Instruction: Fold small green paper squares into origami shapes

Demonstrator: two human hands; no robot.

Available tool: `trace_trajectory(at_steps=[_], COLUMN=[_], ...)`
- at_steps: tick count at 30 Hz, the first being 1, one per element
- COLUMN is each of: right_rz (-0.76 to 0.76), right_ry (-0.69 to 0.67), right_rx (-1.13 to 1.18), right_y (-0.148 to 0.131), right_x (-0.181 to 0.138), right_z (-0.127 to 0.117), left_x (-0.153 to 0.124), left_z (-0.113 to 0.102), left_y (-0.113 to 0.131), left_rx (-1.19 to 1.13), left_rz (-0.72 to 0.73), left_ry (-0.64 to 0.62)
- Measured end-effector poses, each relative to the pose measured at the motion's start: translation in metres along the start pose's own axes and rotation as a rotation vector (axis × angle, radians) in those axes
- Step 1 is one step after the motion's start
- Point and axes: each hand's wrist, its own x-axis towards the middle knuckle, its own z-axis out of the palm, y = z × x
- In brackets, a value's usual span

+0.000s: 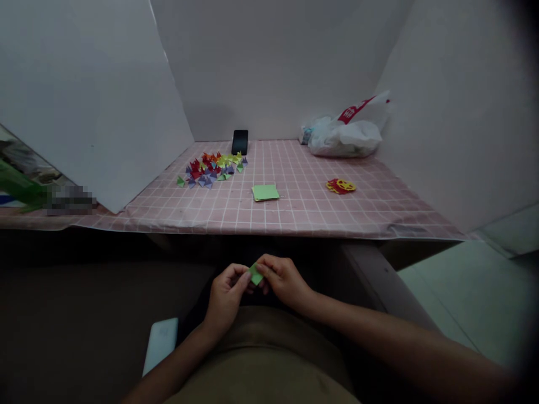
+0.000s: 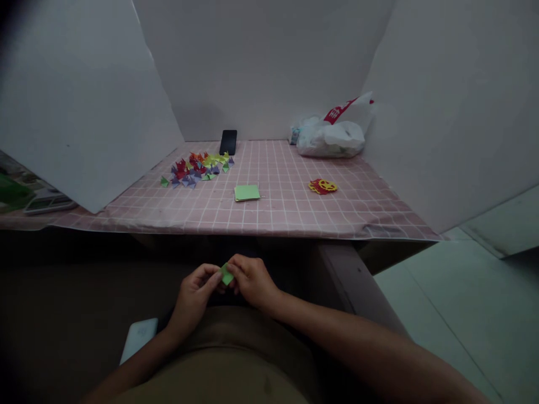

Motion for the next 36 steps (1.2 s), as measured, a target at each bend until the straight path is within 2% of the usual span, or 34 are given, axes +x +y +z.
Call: trace_trajectory(at_steps=[3,6,26,29,36], right_rz=[0.028,0.024,-0.037,-0.011,0.073], right_ry=[-0.025,-0.017,-0.023,-0.05,-0.002], right_rx=[0.207,0.278,0.227,0.219,0.25], right_y=[0.0024,0.0017,-0.0017,-0.0039,-0.0062], right_x=[0.0025,0.0037,0.0008,0.0016,0.0048], right_z=[0.0,-0.0009,-0.0025,-0.0052,-0.0094], left_x=[0.0007,-0.0004,0.0005,-0.0005,-0.0028], left_z=[-0.0004,-0.0014,-0.003,-0.0041,-0.0052], left_y=[-0.0025,-0.0032,-0.002,0.0009,0.0039], left_rx=[-0.09,-0.162,-0.187,-0.149,-0.159], left_rz=[0.001,0.026,0.025,0.004,-0.038], left_ry=[0.066,0.092,0.086,0.055,-0.019])
